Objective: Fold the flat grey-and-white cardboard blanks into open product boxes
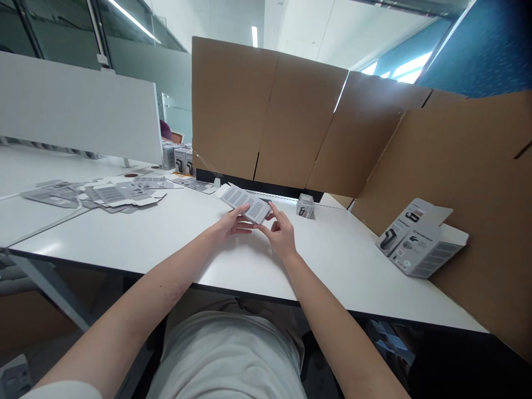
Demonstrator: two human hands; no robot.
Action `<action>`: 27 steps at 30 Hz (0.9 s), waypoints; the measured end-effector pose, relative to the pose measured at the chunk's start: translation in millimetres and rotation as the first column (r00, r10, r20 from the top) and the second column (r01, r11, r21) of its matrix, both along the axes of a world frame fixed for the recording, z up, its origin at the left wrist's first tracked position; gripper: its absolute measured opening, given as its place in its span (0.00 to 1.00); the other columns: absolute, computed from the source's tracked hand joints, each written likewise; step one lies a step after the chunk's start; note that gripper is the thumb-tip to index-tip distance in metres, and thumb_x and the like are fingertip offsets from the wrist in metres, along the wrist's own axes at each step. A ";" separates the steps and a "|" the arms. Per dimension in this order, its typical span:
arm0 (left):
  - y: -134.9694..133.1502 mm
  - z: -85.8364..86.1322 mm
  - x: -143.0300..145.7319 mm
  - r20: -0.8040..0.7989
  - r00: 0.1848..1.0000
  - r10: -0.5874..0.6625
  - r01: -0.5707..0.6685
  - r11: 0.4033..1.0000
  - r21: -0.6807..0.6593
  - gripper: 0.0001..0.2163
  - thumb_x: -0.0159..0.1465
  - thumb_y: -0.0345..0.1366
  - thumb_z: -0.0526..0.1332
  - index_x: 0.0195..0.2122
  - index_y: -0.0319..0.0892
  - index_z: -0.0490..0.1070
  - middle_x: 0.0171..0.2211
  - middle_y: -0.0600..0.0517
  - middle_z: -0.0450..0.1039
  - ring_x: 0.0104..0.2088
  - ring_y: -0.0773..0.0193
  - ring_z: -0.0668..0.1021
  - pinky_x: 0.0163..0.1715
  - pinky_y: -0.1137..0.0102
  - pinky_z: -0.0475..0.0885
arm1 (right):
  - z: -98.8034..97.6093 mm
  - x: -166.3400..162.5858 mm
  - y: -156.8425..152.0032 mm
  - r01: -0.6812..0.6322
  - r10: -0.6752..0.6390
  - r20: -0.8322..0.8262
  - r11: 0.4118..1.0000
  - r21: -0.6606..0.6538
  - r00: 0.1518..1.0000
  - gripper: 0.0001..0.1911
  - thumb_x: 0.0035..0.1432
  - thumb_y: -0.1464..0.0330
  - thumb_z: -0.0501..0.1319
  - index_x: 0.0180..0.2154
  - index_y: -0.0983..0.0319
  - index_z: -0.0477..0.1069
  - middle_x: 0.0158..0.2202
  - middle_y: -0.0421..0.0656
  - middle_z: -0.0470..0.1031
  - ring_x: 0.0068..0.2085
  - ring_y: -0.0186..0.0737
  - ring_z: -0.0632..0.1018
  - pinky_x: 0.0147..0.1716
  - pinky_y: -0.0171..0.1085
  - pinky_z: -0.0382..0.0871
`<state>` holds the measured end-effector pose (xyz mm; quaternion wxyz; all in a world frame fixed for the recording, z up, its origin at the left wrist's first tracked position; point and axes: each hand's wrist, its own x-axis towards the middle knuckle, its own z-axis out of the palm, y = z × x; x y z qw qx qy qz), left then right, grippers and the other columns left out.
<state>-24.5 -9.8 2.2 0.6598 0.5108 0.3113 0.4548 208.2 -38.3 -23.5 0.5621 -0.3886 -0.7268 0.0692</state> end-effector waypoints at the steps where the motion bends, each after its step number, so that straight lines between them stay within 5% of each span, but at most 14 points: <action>1: -0.2 0.4 -0.1 -0.002 1.000 0.000 0.000 1.000 0.001 0.33 0.68 0.65 0.76 0.61 0.42 0.85 0.56 0.35 0.90 0.54 0.39 0.91 0.53 0.54 0.86 | -0.2 -0.4 -0.2 0.004 -0.004 0.002 1.000 -0.006 1.000 0.47 0.69 0.55 0.80 0.83 0.43 0.68 0.48 0.42 0.79 0.29 0.35 0.67 0.30 0.40 0.71; 11: -1.0 0.1 -1.0 -0.035 0.999 -0.015 0.016 0.999 0.032 0.39 0.65 0.68 0.76 0.66 0.44 0.84 0.58 0.37 0.90 0.54 0.40 0.91 0.53 0.55 0.84 | -1.4 1.1 0.8 -0.023 0.024 0.005 1.000 -0.008 1.000 0.48 0.67 0.56 0.82 0.82 0.43 0.70 0.47 0.40 0.78 0.28 0.35 0.65 0.30 0.40 0.72; 20: 6.1 -6.1 -0.9 -0.038 0.999 0.000 0.001 0.999 0.045 0.33 0.65 0.66 0.77 0.58 0.43 0.87 0.53 0.37 0.91 0.55 0.38 0.91 0.54 0.53 0.85 | -1.5 -1.7 -0.9 0.035 -0.035 0.005 0.999 -0.028 0.999 0.49 0.69 0.57 0.80 0.84 0.45 0.66 0.46 0.40 0.79 0.28 0.35 0.65 0.32 0.40 0.72; 27: 3.6 -5.5 -0.1 -0.094 0.994 0.058 -0.055 0.998 0.025 0.34 0.65 0.67 0.77 0.57 0.41 0.87 0.47 0.36 0.91 0.44 0.42 0.91 0.52 0.54 0.84 | -1.6 0.2 -0.7 0.020 -0.019 0.046 0.999 -0.030 0.999 0.49 0.66 0.55 0.82 0.82 0.45 0.70 0.45 0.39 0.79 0.28 0.35 0.64 0.31 0.40 0.70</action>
